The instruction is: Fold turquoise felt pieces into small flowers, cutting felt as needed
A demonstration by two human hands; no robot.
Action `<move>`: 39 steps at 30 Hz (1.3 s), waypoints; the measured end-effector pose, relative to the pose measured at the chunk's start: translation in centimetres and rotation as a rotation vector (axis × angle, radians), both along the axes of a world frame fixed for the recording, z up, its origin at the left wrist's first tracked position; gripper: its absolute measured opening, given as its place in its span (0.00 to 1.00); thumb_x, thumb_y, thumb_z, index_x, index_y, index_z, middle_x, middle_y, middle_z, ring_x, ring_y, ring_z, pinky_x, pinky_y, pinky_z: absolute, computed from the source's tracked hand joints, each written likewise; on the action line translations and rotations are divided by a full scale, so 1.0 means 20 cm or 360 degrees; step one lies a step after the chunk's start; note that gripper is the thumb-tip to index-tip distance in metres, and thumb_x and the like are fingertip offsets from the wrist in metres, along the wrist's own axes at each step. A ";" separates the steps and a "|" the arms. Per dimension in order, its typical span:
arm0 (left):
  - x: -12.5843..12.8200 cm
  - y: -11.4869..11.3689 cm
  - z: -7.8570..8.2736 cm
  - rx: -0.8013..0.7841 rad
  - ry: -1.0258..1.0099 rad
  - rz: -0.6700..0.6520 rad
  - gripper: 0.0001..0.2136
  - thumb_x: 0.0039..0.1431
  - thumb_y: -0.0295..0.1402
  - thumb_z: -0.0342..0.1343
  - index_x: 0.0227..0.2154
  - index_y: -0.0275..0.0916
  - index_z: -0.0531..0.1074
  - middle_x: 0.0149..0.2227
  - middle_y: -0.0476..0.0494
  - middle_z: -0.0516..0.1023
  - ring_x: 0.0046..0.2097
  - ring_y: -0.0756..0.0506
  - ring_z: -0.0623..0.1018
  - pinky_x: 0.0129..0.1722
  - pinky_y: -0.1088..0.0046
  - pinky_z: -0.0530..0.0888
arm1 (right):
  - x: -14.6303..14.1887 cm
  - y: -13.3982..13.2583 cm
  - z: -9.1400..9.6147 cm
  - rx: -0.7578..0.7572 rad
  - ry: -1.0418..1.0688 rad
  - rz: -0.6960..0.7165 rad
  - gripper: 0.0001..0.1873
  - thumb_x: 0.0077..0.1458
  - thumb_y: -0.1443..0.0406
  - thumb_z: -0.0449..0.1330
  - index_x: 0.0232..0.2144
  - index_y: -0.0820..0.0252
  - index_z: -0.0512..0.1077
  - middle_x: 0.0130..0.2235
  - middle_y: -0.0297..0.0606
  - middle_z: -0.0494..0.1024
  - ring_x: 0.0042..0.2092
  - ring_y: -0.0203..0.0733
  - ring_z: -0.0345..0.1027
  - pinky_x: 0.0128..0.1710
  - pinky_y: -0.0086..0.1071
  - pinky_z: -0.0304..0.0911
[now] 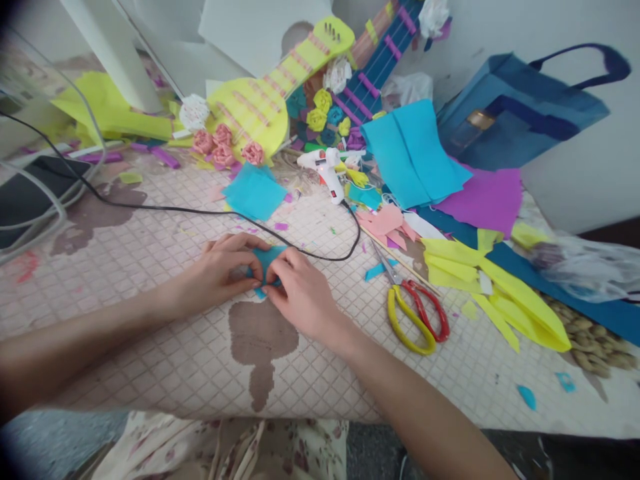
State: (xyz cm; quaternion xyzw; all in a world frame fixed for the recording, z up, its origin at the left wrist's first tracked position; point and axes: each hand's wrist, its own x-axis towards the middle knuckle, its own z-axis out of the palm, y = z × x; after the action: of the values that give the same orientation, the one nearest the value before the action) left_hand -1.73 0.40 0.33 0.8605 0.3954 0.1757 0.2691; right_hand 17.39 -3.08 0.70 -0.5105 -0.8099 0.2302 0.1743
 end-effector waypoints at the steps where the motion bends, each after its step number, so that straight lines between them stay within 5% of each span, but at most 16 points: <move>1: 0.00 0.00 0.00 -0.0004 0.0004 -0.0004 0.04 0.57 0.32 0.55 0.29 0.41 0.73 0.52 0.45 0.68 0.54 0.38 0.65 0.51 0.53 0.61 | 0.00 0.00 0.01 -0.0029 0.0009 0.0014 0.05 0.53 0.69 0.59 0.32 0.57 0.66 0.41 0.37 0.66 0.40 0.38 0.64 0.37 0.32 0.62; 7: 0.00 0.01 0.00 0.0012 0.0009 -0.0015 0.04 0.57 0.33 0.55 0.28 0.41 0.73 0.52 0.45 0.68 0.54 0.39 0.64 0.51 0.54 0.60 | 0.04 0.01 0.04 -0.0159 0.0088 0.0138 0.11 0.49 0.67 0.64 0.35 0.57 0.66 0.43 0.38 0.65 0.45 0.42 0.64 0.44 0.36 0.63; 12: 0.00 0.01 -0.01 0.0015 -0.0016 -0.0023 0.03 0.56 0.33 0.56 0.29 0.41 0.73 0.52 0.46 0.68 0.54 0.39 0.65 0.51 0.54 0.59 | 0.00 0.00 0.02 -0.0026 0.0009 0.0047 0.03 0.58 0.65 0.55 0.33 0.58 0.65 0.40 0.39 0.65 0.42 0.41 0.64 0.40 0.35 0.63; 24: 0.01 0.00 0.02 -0.0018 0.0033 -0.0005 0.08 0.57 0.38 0.55 0.28 0.40 0.73 0.50 0.44 0.68 0.51 0.39 0.66 0.49 0.54 0.61 | -0.02 -0.02 0.00 0.0073 -0.0074 0.0025 0.08 0.50 0.65 0.59 0.33 0.58 0.63 0.39 0.39 0.65 0.43 0.44 0.64 0.41 0.38 0.64; 30: 0.04 -0.01 -0.01 0.0075 0.0055 0.0128 0.08 0.49 0.37 0.62 0.26 0.39 0.70 0.48 0.44 0.69 0.50 0.38 0.66 0.46 0.57 0.62 | -0.02 -0.01 -0.01 0.0092 -0.0054 0.0028 0.08 0.49 0.65 0.59 0.32 0.57 0.62 0.39 0.39 0.65 0.44 0.44 0.64 0.41 0.38 0.64; 39: 0.00 0.07 -0.02 -0.0107 -0.0213 -0.0002 0.08 0.59 0.38 0.53 0.29 0.39 0.71 0.46 0.44 0.72 0.51 0.41 0.69 0.49 0.58 0.66 | 0.00 -0.01 0.00 0.0059 -0.0027 0.0066 0.10 0.50 0.64 0.61 0.34 0.58 0.63 0.41 0.40 0.66 0.45 0.45 0.64 0.42 0.38 0.63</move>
State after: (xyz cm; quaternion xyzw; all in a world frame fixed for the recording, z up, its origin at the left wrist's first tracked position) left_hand -1.73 1.76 -0.01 0.8376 0.3816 0.2192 0.3237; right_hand 17.30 -3.24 0.68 -0.4923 -0.8259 0.2143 0.1722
